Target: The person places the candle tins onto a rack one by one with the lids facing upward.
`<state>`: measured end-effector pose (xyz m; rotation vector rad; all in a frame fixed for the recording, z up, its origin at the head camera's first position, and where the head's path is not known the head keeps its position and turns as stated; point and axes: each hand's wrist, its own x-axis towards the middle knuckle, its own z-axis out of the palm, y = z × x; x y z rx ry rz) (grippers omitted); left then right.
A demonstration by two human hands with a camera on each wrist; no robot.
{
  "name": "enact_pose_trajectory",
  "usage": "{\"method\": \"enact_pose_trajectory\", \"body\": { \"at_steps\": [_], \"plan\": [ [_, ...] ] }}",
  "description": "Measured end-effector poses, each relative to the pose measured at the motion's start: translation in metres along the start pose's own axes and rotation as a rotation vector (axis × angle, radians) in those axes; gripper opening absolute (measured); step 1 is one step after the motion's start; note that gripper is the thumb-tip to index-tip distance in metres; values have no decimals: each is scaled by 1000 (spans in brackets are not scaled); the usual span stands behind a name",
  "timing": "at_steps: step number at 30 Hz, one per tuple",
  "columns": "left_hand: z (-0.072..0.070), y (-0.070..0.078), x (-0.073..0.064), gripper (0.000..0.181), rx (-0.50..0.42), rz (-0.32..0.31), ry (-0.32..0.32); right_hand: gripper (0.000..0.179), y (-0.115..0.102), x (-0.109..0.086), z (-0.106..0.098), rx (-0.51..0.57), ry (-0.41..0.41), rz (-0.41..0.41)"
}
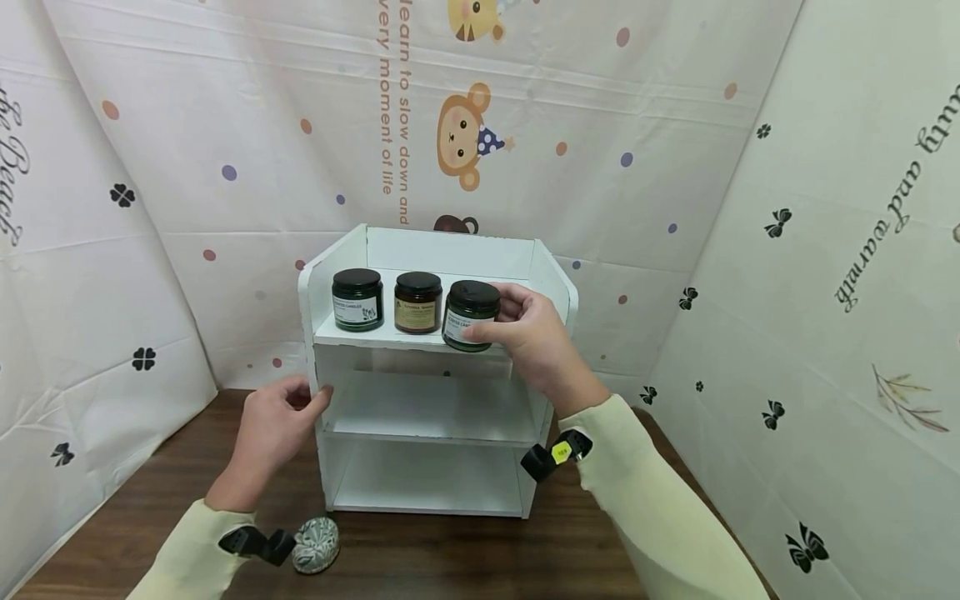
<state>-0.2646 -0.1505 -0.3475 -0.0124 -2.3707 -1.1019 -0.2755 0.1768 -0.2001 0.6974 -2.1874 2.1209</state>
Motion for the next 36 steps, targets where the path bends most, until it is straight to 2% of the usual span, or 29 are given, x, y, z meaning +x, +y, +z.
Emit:
{"method": "enact_pose_trajectory", "body": {
  "at_steps": [11,22,36],
  "plan": [
    [2,-2,0,27,15,-2,3,73,-4,17,-2,2,35,83],
    [2,-2,1,26,18,-3,3,77,-6,36,-3,51,68,169],
    [3,-2,1,26,23,2,8,75,-8,45,-6,68,48,216]
  ]
}}
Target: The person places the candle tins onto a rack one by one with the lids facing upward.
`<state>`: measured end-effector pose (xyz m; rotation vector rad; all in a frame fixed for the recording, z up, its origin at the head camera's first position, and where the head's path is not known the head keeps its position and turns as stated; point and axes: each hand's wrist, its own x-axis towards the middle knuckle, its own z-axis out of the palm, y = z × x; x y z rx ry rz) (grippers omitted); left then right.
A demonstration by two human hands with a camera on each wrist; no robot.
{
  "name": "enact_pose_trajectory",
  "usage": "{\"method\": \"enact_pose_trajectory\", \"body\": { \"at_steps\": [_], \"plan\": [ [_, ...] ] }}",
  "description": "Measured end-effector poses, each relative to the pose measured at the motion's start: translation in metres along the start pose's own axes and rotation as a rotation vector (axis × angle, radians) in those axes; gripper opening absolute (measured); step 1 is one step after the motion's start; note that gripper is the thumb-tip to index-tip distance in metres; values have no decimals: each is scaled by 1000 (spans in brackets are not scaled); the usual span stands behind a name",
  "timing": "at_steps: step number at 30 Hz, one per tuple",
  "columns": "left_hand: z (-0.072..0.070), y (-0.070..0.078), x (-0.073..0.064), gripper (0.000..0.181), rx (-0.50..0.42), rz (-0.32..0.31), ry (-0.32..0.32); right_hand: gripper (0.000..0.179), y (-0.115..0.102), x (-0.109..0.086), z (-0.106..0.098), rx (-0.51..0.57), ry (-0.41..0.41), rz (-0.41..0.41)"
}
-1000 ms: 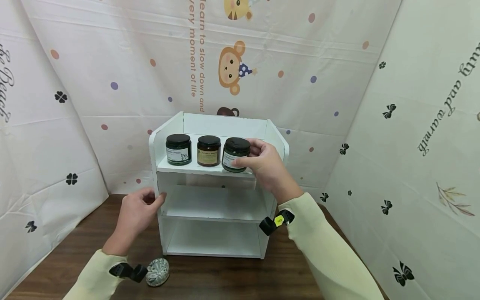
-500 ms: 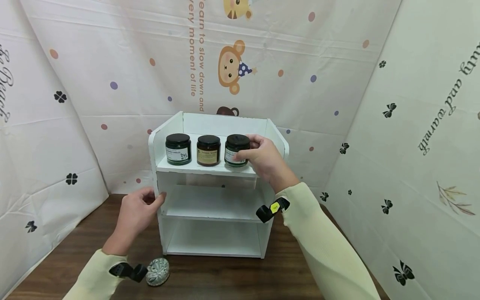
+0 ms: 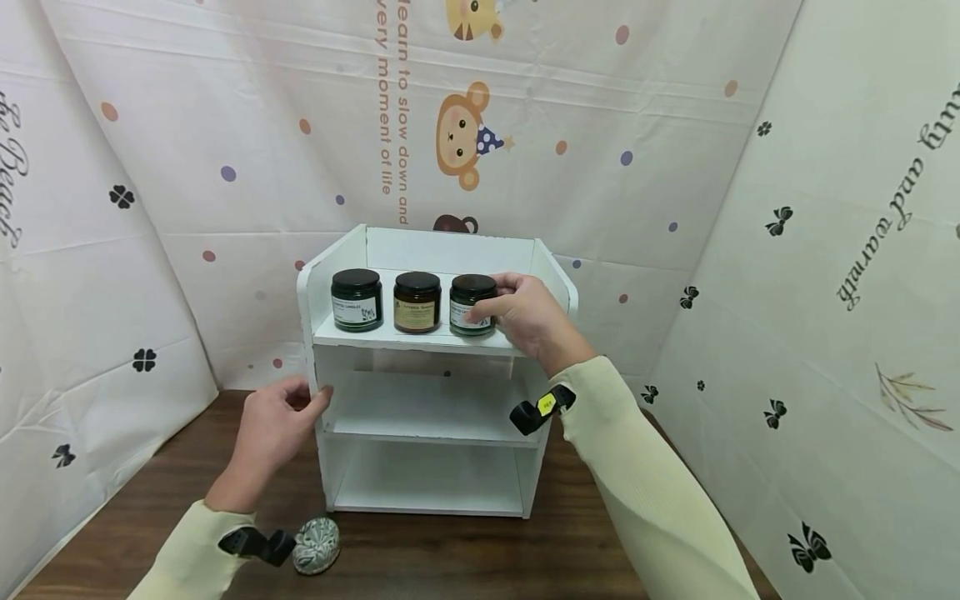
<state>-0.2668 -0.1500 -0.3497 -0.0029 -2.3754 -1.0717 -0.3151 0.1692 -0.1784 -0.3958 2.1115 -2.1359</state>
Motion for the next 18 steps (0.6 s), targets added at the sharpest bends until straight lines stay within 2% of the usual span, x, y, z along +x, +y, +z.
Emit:
{"method": "enact_pose_trajectory", "body": {
  "at_steps": [10,18],
  "plan": [
    [0,-1,0,25,-4,12,5,85,0,3,-2,-28,-19,36],
    [0,0,0,26,1,-2,-6,84,-2,1,-3,-73,-19,58]
  ]
}}
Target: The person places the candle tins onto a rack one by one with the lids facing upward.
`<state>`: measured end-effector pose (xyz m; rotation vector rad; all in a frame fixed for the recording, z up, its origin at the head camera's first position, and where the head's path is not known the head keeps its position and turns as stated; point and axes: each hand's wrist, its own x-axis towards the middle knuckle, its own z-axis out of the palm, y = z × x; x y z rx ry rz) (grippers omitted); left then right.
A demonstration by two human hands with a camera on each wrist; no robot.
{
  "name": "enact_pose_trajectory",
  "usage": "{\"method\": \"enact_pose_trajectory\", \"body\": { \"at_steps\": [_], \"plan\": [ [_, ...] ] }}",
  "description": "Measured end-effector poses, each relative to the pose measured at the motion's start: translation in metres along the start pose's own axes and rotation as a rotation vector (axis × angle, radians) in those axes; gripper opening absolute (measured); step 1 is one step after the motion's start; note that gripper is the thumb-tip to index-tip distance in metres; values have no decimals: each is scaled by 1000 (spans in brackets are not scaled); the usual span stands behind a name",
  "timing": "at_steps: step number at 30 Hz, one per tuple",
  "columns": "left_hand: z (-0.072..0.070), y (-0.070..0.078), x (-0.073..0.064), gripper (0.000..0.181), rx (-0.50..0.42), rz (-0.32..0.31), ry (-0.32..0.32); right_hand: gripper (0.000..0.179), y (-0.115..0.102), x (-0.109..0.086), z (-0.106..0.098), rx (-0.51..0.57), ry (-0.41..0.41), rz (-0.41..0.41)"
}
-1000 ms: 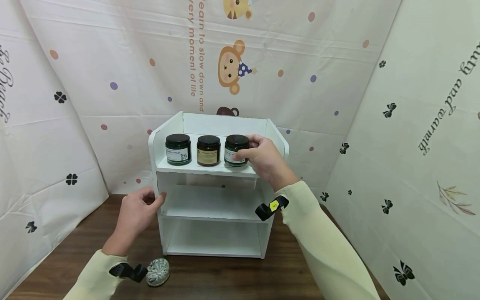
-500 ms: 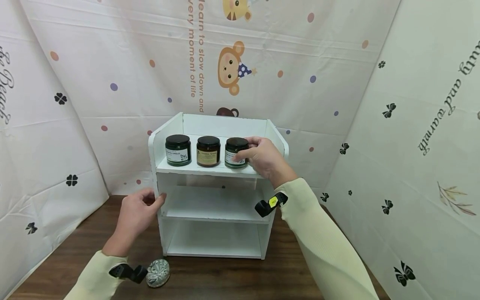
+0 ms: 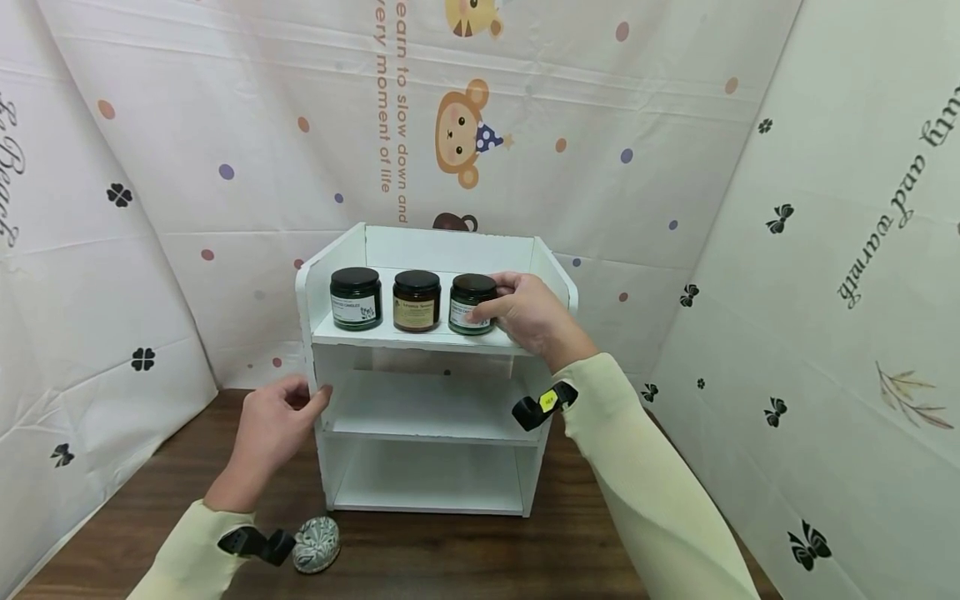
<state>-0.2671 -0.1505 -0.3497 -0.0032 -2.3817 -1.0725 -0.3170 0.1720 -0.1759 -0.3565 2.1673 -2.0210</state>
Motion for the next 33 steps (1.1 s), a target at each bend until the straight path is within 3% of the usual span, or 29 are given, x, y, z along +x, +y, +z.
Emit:
{"method": "enact_pose_trajectory", "body": {
  "at_steps": [11,25,33],
  "plan": [
    [1,-1,2,27,6,-3,7,79,1,-11,2,-164,43,-55],
    [-1,0,1,25,-9,14,1,77,8,-33,1,-176,82,-130],
    [0,-1,1,24,0,37,20,79,14,-52,0,-249,126,-173]
  ]
}}
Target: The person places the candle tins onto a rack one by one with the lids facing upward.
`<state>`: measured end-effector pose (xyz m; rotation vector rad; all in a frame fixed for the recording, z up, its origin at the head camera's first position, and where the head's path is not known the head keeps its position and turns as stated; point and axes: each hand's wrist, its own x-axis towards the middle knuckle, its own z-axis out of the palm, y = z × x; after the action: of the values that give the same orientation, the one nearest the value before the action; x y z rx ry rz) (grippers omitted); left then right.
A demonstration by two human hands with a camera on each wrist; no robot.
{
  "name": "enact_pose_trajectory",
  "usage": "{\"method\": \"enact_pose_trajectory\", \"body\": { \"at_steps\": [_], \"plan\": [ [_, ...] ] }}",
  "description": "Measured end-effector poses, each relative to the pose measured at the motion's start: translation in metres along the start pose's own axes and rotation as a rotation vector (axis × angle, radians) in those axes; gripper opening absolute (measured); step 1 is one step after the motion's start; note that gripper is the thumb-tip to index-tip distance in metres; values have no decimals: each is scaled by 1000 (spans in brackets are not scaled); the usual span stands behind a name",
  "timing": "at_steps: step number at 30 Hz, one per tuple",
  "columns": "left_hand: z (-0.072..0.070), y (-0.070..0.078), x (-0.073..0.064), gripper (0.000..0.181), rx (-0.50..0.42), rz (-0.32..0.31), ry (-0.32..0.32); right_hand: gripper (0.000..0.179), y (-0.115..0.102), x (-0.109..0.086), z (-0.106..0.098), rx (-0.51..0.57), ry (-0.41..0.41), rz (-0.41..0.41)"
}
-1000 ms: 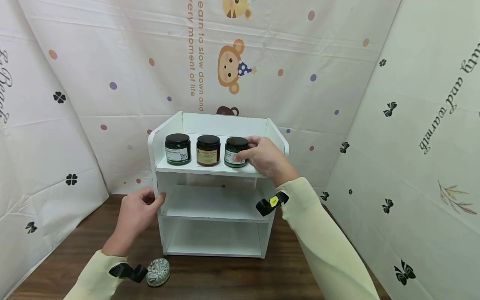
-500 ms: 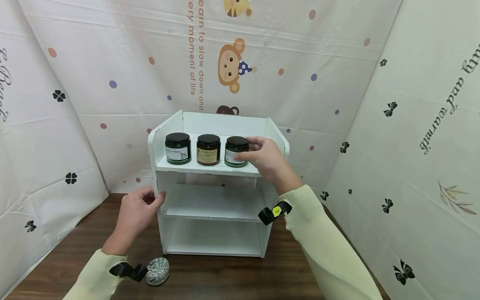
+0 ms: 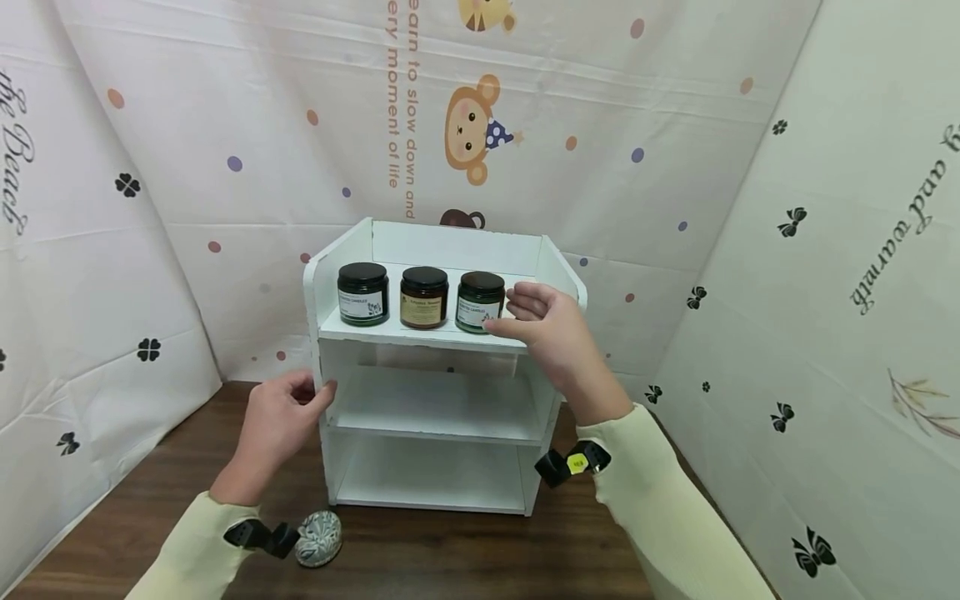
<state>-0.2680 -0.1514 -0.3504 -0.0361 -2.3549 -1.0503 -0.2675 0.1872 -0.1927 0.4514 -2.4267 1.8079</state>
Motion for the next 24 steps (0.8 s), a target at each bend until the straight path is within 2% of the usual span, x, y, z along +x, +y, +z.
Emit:
{"method": "enact_pose_trajectory", "body": {
  "at_steps": [5,14,24],
  "plan": [
    [-1,0,1,23,0,0,-2,76,6,-13,1,21,21,-56],
    [-1,0,1,23,-19,-3,-4,74,17,-36,12,145,57,-156],
    [-1,1,2,22,-12,1,-6,66,45,-60,24,159,-26,-207]
  ]
}}
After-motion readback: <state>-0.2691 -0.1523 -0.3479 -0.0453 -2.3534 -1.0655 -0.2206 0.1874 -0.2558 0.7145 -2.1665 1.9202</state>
